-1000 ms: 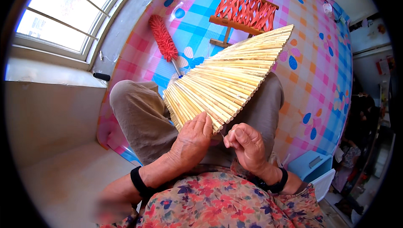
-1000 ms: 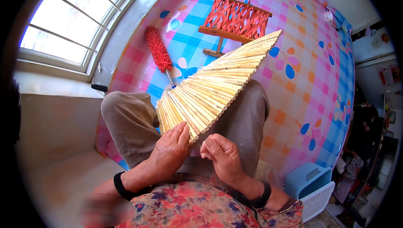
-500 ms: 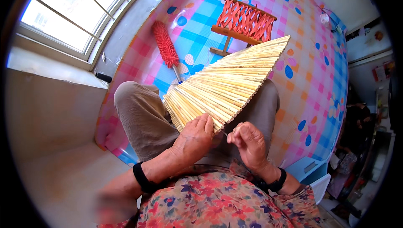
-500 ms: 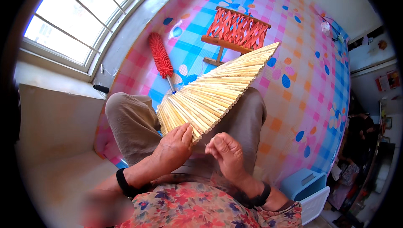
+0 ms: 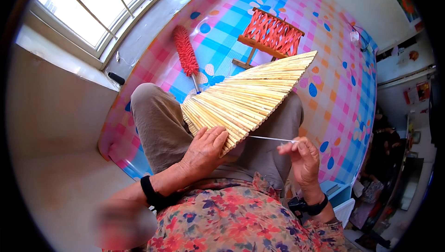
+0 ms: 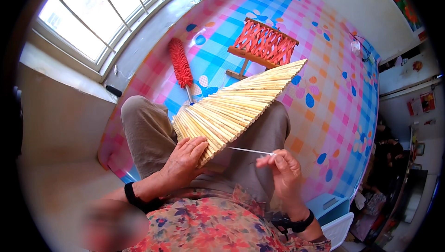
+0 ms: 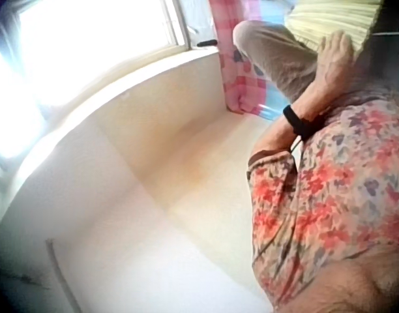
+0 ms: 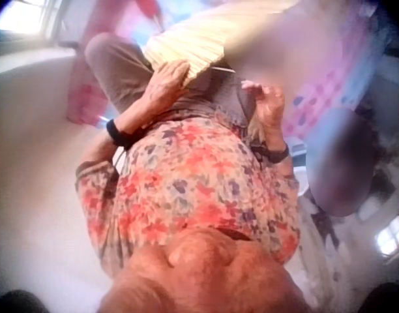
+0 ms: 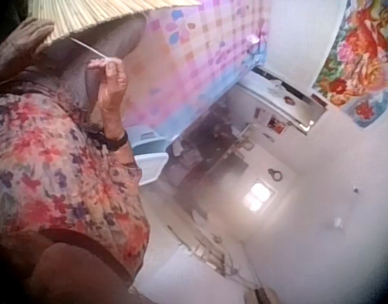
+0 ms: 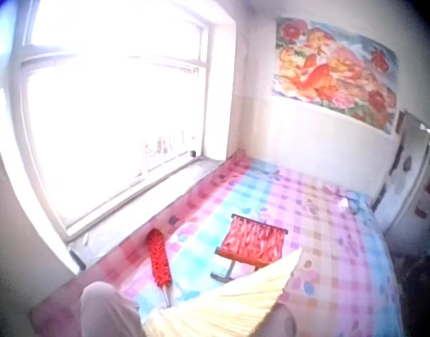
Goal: The person uses a needle and thread to sew along the edge of a bamboo mat, repeatedly passing the needle through the gaps between the slats to bind them.
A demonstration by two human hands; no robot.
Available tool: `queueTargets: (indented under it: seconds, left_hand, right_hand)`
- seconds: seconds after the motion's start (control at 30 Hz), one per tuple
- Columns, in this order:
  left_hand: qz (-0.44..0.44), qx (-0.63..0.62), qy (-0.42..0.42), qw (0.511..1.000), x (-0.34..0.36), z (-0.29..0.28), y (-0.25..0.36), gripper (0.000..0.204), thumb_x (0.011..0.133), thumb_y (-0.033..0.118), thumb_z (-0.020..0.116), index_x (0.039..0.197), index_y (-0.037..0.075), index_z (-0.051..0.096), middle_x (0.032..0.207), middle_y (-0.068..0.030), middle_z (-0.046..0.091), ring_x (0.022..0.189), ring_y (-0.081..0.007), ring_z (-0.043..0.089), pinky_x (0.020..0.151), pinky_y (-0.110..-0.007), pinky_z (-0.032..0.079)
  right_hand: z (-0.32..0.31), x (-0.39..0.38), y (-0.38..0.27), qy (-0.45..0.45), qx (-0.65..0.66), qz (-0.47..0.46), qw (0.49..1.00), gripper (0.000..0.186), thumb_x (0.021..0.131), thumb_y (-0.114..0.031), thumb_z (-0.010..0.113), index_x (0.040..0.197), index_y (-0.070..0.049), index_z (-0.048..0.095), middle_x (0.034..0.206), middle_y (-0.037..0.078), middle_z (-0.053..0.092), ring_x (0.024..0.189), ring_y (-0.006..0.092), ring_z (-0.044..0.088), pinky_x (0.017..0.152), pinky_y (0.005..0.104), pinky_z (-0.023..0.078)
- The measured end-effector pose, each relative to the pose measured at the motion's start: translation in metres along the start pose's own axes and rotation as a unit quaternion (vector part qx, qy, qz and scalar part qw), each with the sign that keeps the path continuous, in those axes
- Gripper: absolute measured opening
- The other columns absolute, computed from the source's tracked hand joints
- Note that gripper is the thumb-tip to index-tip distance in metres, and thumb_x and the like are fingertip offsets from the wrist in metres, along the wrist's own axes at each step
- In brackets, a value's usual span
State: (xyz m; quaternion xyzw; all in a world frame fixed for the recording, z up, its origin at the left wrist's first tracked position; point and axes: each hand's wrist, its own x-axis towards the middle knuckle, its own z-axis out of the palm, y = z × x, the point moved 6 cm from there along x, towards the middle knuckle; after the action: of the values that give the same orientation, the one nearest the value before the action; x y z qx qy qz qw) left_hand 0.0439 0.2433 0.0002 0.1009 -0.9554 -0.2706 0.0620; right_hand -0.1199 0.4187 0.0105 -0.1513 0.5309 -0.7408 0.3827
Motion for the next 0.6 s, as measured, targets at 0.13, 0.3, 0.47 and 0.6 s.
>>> queueTargets:
  seconds: [0.13, 0.3, 0.47, 0.6]
  left_hand:
    - [0.002, -0.046, 0.019, 0.999, -0.005, 0.009, -0.007, 0.065, 0.068, 0.015, 0.077, 0.124, 0.000, 0.047, 0.128, -0.0170, 0.050, 0.120, -0.0305, 0.048, 0.104, -0.045, 0.033]
    - [0.021, -0.074, 0.061, 0.995, -0.005, 0.012, -0.016, 0.061, 0.069, 0.011, 0.074, 0.123, 0.001, 0.049, 0.128, -0.0160, 0.051, 0.119, -0.0296, 0.050, 0.103, -0.045, 0.036]
    - [0.054, -0.066, 0.088, 0.992, -0.005, 0.013, -0.016, 0.062, 0.067, 0.009, 0.075, 0.123, 0.002, 0.049, 0.128, -0.0156, 0.052, 0.119, -0.0295, 0.050, 0.103, -0.045, 0.036]
    - [0.058, -0.050, 0.086, 0.993, -0.002, 0.014, -0.016, 0.063, 0.066, 0.008, 0.075, 0.123, 0.002, 0.048, 0.128, -0.0162, 0.052, 0.118, -0.0302, 0.051, 0.103, -0.045, 0.036]
  right_hand:
    - [-0.023, -0.016, -0.007, -0.036, -0.054, 0.045, 0.997, 0.016, 0.093, -0.012, 0.053, 0.083, 0.000, 0.059, 0.072, 0.005, 0.058, 0.071, 0.0146, 0.060, 0.076, 0.0304, 0.049]
    - [-0.045, -0.033, -0.025, -0.063, -0.293, 0.096, 0.949, 0.009, 0.086, -0.006, 0.062, 0.086, 0.002, 0.066, 0.074, 0.004, 0.059, 0.070, 0.0127, 0.058, 0.064, 0.0242, 0.046]
    - [-0.051, -0.039, -0.042, -0.063, -0.530, 0.035, 0.845, 0.010, 0.080, -0.002, 0.062, 0.089, 0.000, 0.066, 0.074, 0.009, 0.058, 0.068, 0.0184, 0.058, 0.061, 0.0283, 0.044]
    - [-0.053, -0.041, -0.055, -0.013, -0.584, -0.033, 0.811, 0.008, 0.080, -0.002, 0.062, 0.088, -0.001, 0.065, 0.075, 0.011, 0.058, 0.068, 0.0229, 0.058, 0.061, 0.0288, 0.044]
